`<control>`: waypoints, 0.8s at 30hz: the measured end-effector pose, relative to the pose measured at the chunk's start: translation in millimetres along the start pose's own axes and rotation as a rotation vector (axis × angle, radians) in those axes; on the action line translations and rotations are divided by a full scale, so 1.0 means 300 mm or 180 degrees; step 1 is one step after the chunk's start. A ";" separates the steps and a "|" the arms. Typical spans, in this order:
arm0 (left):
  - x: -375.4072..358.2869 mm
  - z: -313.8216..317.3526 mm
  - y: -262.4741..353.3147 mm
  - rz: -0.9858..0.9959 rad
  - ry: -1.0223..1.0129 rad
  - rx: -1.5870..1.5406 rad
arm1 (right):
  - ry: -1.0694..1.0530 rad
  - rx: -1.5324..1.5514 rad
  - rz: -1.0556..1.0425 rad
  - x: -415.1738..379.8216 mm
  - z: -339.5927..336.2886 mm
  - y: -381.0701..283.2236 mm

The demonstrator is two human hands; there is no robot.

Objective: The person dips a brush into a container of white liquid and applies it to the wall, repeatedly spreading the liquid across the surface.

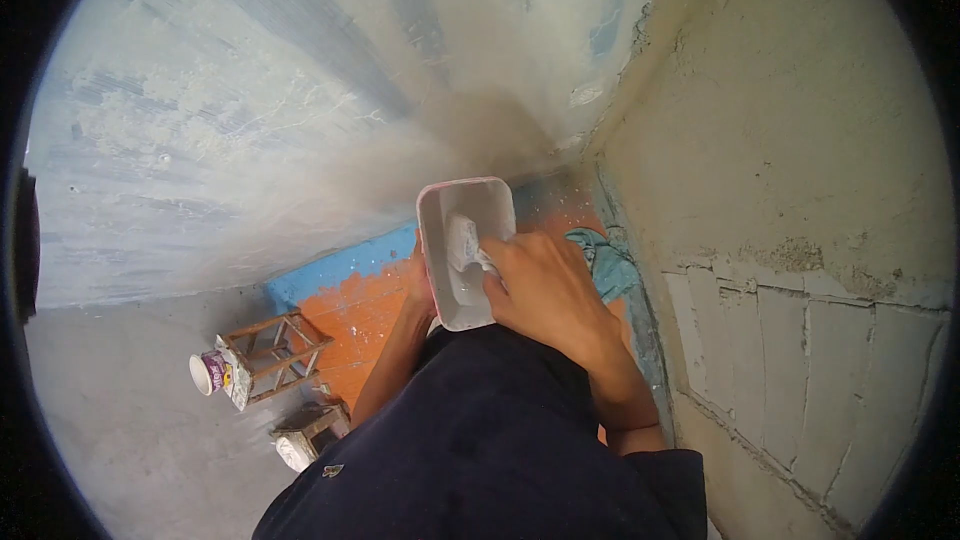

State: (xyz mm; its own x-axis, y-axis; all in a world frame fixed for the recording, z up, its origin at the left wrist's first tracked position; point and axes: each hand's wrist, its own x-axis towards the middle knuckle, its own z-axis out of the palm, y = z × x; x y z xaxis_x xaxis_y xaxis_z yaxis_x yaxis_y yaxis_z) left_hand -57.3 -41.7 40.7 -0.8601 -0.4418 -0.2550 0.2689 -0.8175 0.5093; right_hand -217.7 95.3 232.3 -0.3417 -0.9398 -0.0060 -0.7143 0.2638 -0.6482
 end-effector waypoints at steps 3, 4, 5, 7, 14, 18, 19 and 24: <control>-0.003 -0.015 0.016 0.0017 0.0144 0.0353 | 0.0195 0.0177 0.0031 -0.011 -0.014 -0.025; 0.002 -0.029 0.011 0.0008 0.0273 0.0539 | 0.0229 0.0189 0.0055 -0.015 -0.013 -0.031; 0.006 -0.040 0.005 -0.0009 0.0396 0.0726 | 0.0107 -0.0010 -0.0002 -0.003 0.010 -0.023; 0.016 -0.033 0.004 -0.0154 0.0156 0.0167 | -0.0107 -0.0378 -0.0081 0.028 0.078 -0.001; 0.029 0.016 0.020 -0.0074 0.0055 -0.0220 | 0.0153 -0.0101 0.0056 -0.007 0.089 -0.009; 0.050 -0.022 0.034 -0.0087 -0.0044 -0.0376 | 0.0066 -0.0098 0.0016 0.009 0.096 0.005; 0.052 -0.044 0.033 -0.0032 -0.0036 -0.0270 | 0.0112 0.0003 0.0019 -0.001 0.083 -0.005; 0.064 -0.155 -0.045 -0.0209 0.0116 0.0022 | 0.0087 0.0002 0.0064 0.013 0.138 0.013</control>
State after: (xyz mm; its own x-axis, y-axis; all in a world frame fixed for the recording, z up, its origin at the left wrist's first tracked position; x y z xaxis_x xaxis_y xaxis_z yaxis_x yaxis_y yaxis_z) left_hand -57.2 -56.3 -9.3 -0.8594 -0.4004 -0.3178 0.2091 -0.8426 0.4962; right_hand -196.6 83.7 198.2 -0.3726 -0.9280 0.0017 -0.7067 0.2826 -0.6487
